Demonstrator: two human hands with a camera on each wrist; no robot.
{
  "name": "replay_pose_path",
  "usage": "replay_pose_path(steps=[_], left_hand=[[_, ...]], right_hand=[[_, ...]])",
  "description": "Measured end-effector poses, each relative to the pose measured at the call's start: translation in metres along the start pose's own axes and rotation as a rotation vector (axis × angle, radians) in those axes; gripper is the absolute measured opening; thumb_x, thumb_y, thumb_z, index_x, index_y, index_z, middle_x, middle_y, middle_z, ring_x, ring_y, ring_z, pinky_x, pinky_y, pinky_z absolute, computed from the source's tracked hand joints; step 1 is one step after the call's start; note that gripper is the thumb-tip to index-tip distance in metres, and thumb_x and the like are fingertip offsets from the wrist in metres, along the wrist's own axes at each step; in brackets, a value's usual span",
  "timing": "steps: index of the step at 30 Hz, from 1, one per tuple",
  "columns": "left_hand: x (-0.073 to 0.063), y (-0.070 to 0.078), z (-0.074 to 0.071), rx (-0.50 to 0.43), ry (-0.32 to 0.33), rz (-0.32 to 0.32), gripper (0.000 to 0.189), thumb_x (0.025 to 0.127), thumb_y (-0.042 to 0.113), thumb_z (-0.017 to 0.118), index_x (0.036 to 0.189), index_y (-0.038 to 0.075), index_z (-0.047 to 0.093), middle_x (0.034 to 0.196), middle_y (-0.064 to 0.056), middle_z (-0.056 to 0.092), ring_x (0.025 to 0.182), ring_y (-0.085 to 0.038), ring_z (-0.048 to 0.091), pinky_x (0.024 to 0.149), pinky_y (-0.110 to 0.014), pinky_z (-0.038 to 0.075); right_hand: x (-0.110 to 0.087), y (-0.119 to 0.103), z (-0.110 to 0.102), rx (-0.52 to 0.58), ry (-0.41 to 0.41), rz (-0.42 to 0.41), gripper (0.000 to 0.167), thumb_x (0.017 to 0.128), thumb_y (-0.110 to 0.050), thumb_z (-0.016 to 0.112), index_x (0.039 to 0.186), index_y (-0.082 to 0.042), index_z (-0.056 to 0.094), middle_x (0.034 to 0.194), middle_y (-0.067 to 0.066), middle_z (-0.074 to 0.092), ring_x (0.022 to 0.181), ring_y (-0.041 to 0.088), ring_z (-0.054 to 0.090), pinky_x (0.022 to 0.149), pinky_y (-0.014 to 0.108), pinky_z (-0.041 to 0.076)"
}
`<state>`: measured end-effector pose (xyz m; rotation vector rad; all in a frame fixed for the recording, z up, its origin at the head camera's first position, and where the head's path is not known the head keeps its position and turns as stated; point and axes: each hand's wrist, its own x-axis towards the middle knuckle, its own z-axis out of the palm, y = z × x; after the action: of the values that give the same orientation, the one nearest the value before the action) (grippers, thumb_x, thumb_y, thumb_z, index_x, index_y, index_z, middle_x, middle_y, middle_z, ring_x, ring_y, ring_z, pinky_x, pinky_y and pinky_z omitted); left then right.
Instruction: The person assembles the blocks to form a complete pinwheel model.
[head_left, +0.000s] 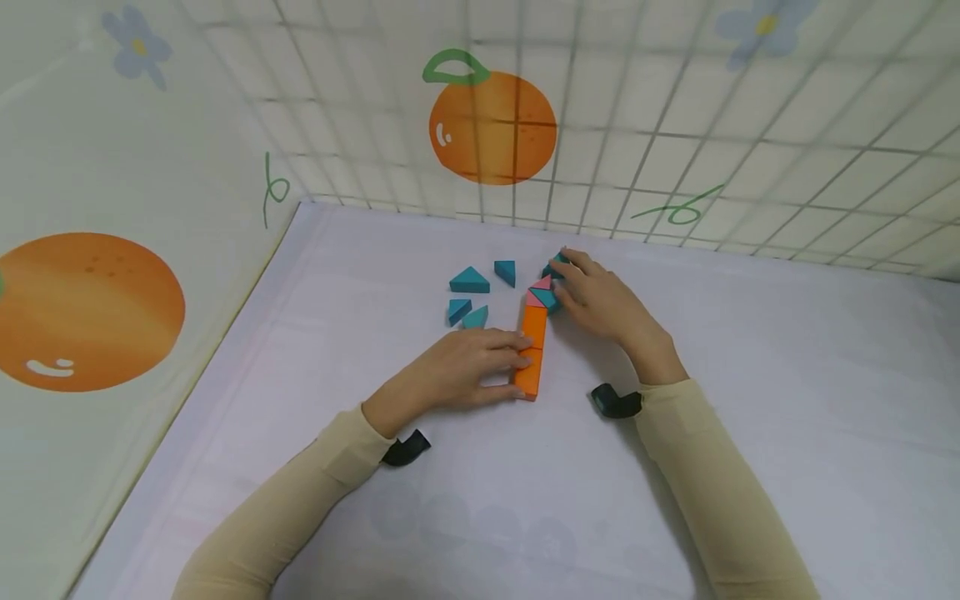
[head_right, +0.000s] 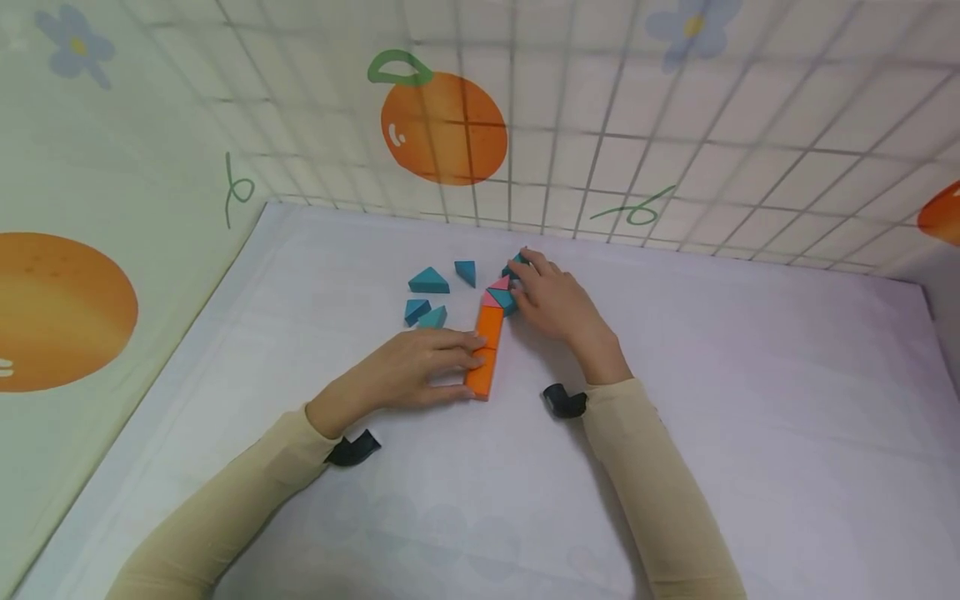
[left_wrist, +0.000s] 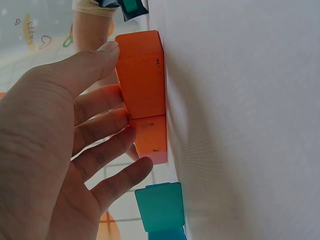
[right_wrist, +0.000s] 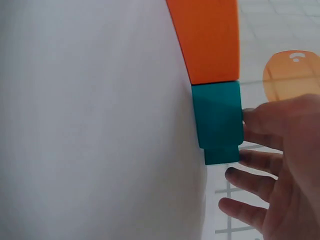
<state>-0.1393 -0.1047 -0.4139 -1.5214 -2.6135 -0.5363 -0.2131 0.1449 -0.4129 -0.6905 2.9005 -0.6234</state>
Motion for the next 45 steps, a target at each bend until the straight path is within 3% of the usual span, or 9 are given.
replay_pose_path(steps=[11,29,45], left_hand=[[0.000,-0.001,0.000,0.000,-0.028,-0.018,0.040,0.088,0.040,0.072,0.118,0.013,0.071,0.132,-0.003,0.063,0.124,-0.017,0.058,0.106,-0.032,0.046],[0.000,-0.002,0.001,-0.002,0.000,-0.002,0.038,0.087,0.038,0.073,0.116,0.013,0.072,0.130,-0.002,0.065,0.122,-0.016,0.060,0.105,-0.030,0.047],[0.001,-0.001,0.001,-0.005,-0.012,-0.015,0.039,0.087,0.039,0.073,0.116,0.012,0.072,0.130,-0.002,0.065,0.123,-0.017,0.059,0.105,-0.030,0.047]], right_hand=[[-0.002,-0.002,0.002,0.018,0.019,-0.061,0.046,0.102,-0.025,0.050,0.145,-0.008,0.046,0.156,0.015,0.033,0.138,0.041,0.040,0.112,0.059,0.034],[-0.003,-0.009,0.004,-0.033,0.034,-0.116,0.044,0.101,-0.022,0.053,0.143,-0.009,0.049,0.155,0.017,0.036,0.140,0.042,0.035,0.115,0.059,0.028],[-0.003,-0.013,0.003,-0.040,0.039,-0.166,0.043,0.101,-0.026,0.054,0.141,-0.010,0.052,0.153,0.014,0.040,0.137,0.038,0.041,0.111,0.058,0.034]])
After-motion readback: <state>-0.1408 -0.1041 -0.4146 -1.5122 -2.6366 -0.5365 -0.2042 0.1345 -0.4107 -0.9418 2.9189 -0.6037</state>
